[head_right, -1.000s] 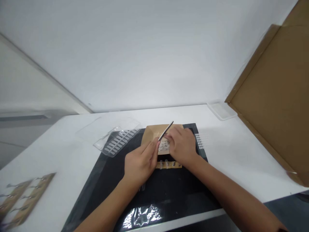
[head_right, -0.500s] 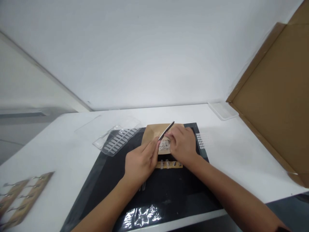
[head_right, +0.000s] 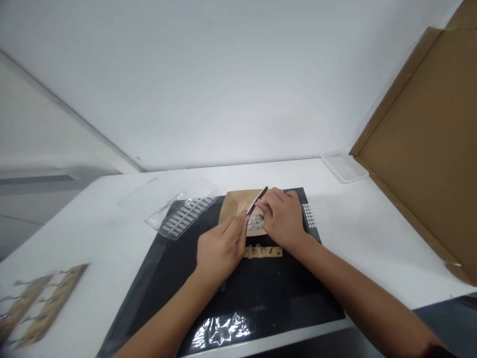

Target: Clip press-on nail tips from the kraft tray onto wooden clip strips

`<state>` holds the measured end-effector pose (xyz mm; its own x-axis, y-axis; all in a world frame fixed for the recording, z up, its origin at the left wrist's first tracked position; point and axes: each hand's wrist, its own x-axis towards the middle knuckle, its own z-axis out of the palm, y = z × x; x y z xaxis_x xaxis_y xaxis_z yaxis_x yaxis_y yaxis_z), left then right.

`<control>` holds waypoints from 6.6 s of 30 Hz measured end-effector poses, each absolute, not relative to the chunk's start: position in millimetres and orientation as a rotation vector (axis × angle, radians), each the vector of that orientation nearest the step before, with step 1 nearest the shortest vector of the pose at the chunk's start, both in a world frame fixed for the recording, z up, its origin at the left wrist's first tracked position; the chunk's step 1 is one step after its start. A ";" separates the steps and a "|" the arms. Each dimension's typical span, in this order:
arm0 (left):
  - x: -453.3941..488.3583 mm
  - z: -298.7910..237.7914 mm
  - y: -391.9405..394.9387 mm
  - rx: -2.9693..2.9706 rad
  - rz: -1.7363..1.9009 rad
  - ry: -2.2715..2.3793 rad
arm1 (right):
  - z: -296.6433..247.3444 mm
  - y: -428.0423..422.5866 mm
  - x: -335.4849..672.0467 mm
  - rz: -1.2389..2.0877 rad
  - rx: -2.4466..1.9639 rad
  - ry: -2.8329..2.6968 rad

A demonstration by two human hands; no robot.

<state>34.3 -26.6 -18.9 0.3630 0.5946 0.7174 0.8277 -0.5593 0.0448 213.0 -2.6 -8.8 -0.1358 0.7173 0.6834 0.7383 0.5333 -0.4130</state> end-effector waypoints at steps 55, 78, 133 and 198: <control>29.4 -16.1 -23.2 -2.297 -1.242 -1.319 | -6.3 -11.5 239.1 0.555 -1.194 -1.452; 34.4 -13.6 -30.0 -2.423 -1.304 -1.183 | -6.2 -13.1 232.1 1.139 -0.994 -1.236; 19.3 -11.1 -15.1 -2.141 -0.921 -1.642 | -10.3 -21.0 216.3 -0.086 -1.058 -1.928; 39.5 -8.8 -31.8 -3.188 -1.663 -2.058 | -15.8 -48.6 252.3 0.215 -0.948 -2.050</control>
<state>39.5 -31.8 -8.8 0.3720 0.9265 0.0571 0.2504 -0.1594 0.9549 252.3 -48.6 -15.8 -0.3556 0.6928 0.6273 0.5477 0.6983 -0.4608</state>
